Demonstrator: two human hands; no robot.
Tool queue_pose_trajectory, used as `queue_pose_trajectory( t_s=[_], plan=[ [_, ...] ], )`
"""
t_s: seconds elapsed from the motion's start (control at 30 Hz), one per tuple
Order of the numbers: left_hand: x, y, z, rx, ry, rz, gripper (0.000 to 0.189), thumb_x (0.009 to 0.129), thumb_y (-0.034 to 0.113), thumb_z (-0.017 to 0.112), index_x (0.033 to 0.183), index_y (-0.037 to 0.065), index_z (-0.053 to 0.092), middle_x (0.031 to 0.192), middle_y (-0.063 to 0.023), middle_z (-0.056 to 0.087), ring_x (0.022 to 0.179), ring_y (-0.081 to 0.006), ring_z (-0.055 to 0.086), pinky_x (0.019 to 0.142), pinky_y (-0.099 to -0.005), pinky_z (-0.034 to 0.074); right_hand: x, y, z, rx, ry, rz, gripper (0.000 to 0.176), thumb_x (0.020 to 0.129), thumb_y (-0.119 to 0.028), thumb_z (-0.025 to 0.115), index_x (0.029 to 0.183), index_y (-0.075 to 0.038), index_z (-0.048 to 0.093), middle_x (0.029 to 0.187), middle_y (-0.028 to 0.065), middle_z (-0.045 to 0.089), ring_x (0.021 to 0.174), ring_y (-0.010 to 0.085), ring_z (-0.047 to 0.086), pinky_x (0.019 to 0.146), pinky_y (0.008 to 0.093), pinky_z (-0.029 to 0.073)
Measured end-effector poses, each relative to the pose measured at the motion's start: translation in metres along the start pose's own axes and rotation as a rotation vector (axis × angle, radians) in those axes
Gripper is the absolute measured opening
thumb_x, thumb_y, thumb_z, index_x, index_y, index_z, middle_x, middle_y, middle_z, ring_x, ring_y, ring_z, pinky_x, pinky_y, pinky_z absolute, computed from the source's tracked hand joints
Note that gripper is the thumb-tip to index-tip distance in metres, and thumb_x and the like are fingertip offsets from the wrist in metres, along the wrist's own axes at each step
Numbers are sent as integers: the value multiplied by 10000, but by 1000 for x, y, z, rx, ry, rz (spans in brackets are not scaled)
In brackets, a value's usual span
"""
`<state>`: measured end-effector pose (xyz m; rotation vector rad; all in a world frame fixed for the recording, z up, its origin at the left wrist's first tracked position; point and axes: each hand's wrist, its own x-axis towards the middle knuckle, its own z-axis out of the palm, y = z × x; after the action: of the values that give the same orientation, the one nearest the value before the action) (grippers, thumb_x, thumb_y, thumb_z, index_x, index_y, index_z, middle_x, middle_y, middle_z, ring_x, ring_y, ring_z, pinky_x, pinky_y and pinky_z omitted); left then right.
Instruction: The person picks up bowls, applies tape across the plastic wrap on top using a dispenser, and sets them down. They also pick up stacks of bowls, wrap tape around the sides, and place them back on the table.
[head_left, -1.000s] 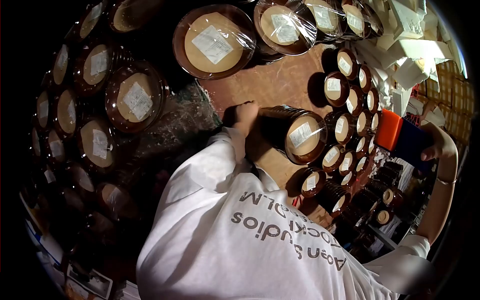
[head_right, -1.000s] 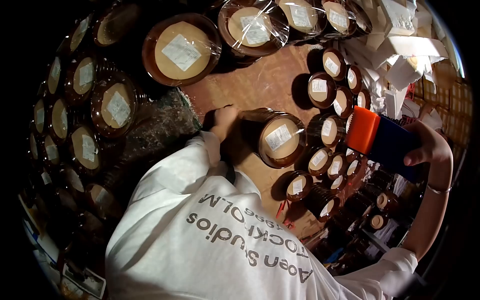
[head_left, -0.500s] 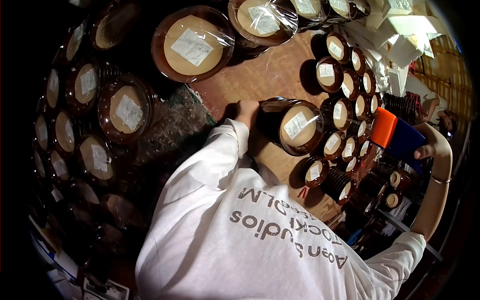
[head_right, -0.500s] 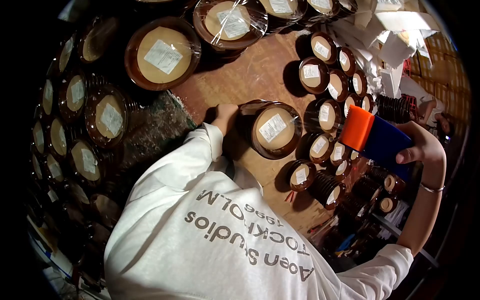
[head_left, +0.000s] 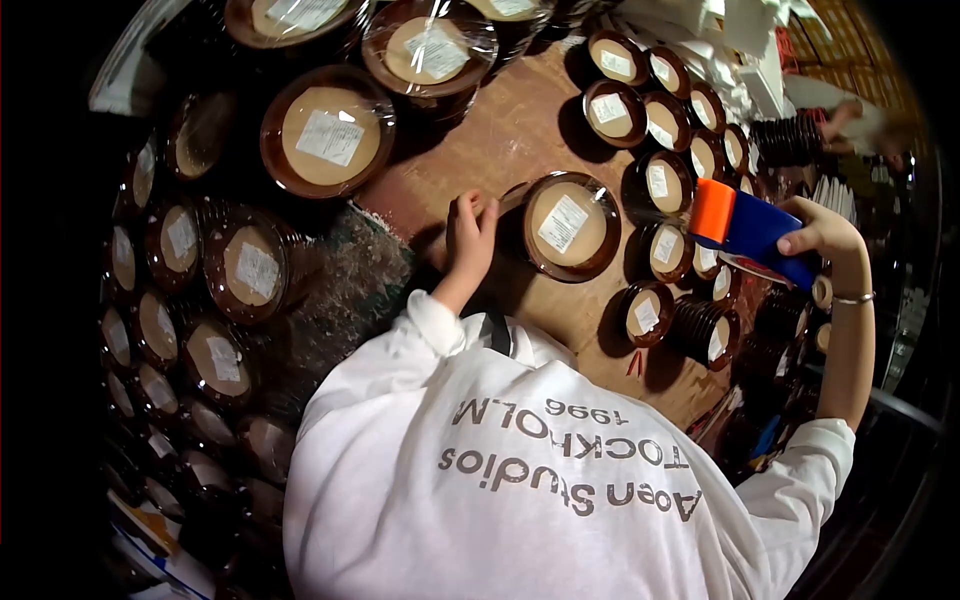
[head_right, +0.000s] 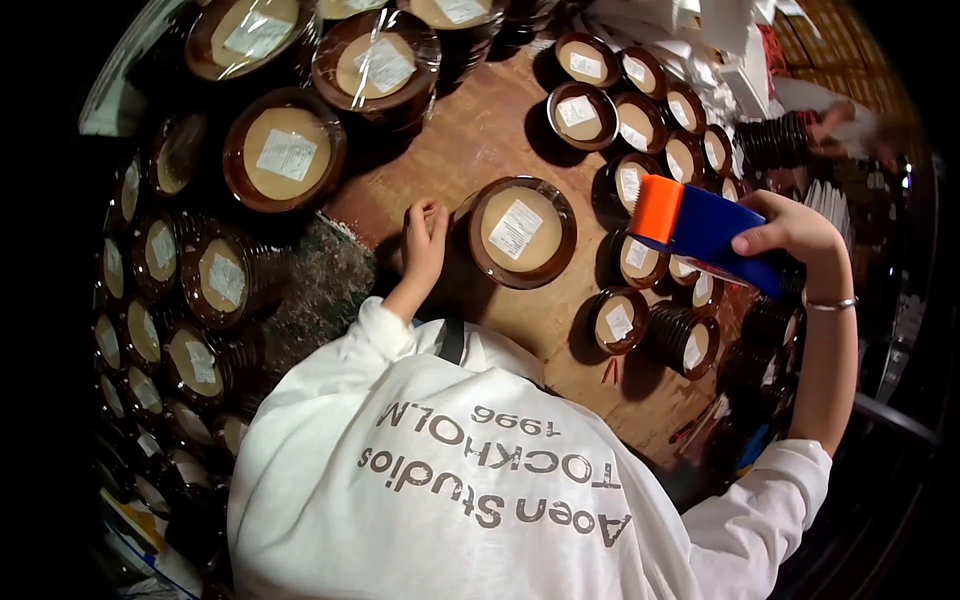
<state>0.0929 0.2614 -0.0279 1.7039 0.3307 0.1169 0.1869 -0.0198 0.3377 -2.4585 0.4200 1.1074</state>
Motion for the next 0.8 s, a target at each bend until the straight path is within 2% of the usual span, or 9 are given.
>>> queue_pose_trajectory(
  t_s=[0.07,0.1,0.17,0.33,0.4,0.47,0.53,0.67,0.8],
  plan=[
    [-17,47,-20,218,-249,589,518,722,353,622,1073,8,461,1011,-154,506,979,-312,467,828,-371,373,3,20,8,52,-65,-19,739,526,-301,751,1060,114,454,954,156,538,880,193,506,820,265,379],
    [-21,63,-22,226,-269,607,518,722,353,622,1073,8,461,1011,-154,506,979,-312,467,828,-371,373,4,30,15,93,-84,-25,725,528,-294,748,1051,116,457,942,152,538,873,187,507,805,262,387],
    [-32,85,-23,534,-268,880,538,658,344,675,1061,40,488,1078,-109,463,1011,-286,423,818,-376,371,17,68,29,208,-119,-45,667,561,-257,730,1039,120,459,922,144,546,844,176,511,780,262,400],
    [-48,98,-19,558,-474,977,489,635,282,681,1024,39,511,1048,-97,472,1002,-261,438,807,-372,377,28,109,71,343,-218,-181,546,625,-275,690,976,103,508,856,86,564,754,119,511,716,237,408],
    [-54,98,2,504,-632,1164,521,590,248,683,1023,20,506,1043,-106,485,969,-268,464,806,-370,387,42,130,89,380,-236,-206,506,649,-310,675,928,87,534,812,72,573,701,99,511,656,218,411],
    [-56,103,15,549,-637,1213,530,566,188,676,1025,-7,499,1050,-127,497,948,-274,489,810,-361,398,47,143,104,440,-278,-191,484,658,-313,672,903,85,545,787,64,576,686,88,510,633,208,409],
    [-51,84,29,710,-598,1084,504,583,158,658,1027,-16,497,1062,-145,501,972,-272,489,818,-354,405,58,160,121,476,-203,-202,482,667,-327,668,905,75,549,785,70,582,662,93,512,617,216,415],
    [-46,68,37,805,-421,1307,466,550,140,662,970,-12,528,995,-140,553,907,-264,534,773,-343,430,91,191,155,622,-291,-240,479,684,-335,655,923,65,546,820,68,586,701,102,533,650,218,424],
    [-41,74,34,770,-473,1283,449,541,114,677,954,0,542,962,-121,573,874,-253,551,753,-341,435,100,201,183,894,-353,-303,456,699,-305,653,987,29,533,896,66,585,770,109,544,717,231,432]
  ],
)
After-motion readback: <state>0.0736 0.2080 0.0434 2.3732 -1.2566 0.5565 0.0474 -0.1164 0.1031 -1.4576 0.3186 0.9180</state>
